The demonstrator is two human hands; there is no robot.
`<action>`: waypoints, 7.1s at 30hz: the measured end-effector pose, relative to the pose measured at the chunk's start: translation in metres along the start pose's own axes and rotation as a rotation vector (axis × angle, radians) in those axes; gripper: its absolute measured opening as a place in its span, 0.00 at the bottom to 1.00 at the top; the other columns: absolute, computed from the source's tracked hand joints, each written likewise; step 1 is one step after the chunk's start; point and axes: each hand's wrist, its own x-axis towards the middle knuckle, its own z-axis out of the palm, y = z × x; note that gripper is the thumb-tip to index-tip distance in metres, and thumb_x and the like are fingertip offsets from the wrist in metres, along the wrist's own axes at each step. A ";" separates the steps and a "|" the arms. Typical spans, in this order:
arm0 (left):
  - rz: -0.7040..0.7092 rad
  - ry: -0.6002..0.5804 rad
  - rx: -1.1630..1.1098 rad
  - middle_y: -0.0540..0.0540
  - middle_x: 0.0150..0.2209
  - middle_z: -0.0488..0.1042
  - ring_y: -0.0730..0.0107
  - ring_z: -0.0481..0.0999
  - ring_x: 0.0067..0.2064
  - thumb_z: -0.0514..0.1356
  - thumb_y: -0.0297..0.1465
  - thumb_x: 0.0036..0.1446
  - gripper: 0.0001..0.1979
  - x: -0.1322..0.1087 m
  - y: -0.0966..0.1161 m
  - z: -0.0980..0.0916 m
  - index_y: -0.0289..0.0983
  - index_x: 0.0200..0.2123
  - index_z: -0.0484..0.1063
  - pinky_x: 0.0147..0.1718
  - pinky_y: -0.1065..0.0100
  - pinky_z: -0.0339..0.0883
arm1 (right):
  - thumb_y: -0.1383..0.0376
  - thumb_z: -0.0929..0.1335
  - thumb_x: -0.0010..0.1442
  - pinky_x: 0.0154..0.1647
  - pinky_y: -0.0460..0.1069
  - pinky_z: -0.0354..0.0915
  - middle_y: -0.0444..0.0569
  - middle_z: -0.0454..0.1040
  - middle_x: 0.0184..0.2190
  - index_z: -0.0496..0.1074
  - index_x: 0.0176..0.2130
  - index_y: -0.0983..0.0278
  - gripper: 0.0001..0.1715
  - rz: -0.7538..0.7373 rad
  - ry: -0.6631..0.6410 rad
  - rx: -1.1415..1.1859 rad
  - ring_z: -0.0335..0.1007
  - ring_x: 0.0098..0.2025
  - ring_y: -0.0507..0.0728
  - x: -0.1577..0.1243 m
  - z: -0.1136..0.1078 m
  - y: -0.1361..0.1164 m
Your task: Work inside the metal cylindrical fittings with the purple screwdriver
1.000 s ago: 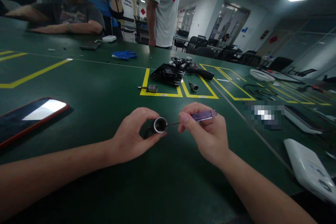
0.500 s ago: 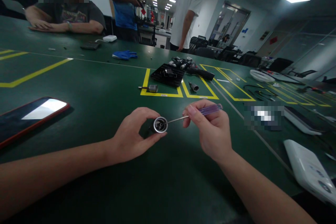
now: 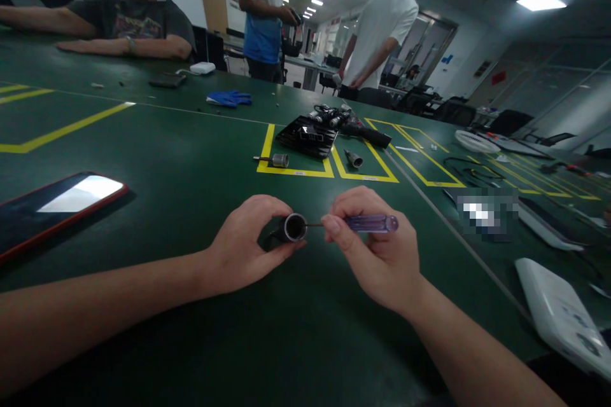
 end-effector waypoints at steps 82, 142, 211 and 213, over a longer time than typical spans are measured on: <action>0.073 -0.106 -0.033 0.49 0.35 0.71 0.66 0.72 0.36 0.60 0.36 0.53 0.13 -0.006 0.008 -0.001 0.38 0.39 0.64 0.34 0.64 0.67 | 0.73 0.66 0.56 0.33 0.51 0.61 0.46 0.68 0.23 0.66 0.26 0.67 0.07 -0.167 -0.110 0.089 0.64 0.29 0.52 0.017 -0.004 -0.006; -0.012 -0.107 -0.033 0.49 0.34 0.72 0.66 0.73 0.36 0.61 0.37 0.52 0.12 -0.004 0.009 -0.003 0.39 0.37 0.65 0.34 0.64 0.67 | 0.70 0.67 0.55 0.33 0.53 0.66 0.46 0.68 0.24 0.67 0.28 0.63 0.04 -0.210 -0.089 0.100 0.67 0.30 0.55 0.015 -0.007 -0.001; 0.097 -0.020 -0.148 0.48 0.36 0.72 0.67 0.74 0.38 0.62 0.31 0.51 0.14 -0.007 0.002 0.000 0.39 0.41 0.63 0.36 0.64 0.70 | 0.70 0.68 0.54 0.33 0.53 0.67 0.47 0.70 0.22 0.70 0.28 0.66 0.03 -0.241 -0.039 0.221 0.68 0.31 0.55 0.012 -0.004 -0.005; 0.086 -0.030 -0.135 0.48 0.36 0.72 0.67 0.74 0.38 0.62 0.31 0.51 0.14 -0.007 0.002 0.000 0.39 0.40 0.63 0.36 0.64 0.70 | 0.70 0.68 0.54 0.33 0.53 0.67 0.46 0.70 0.22 0.70 0.28 0.65 0.03 -0.219 -0.048 0.228 0.68 0.31 0.55 0.012 -0.004 -0.006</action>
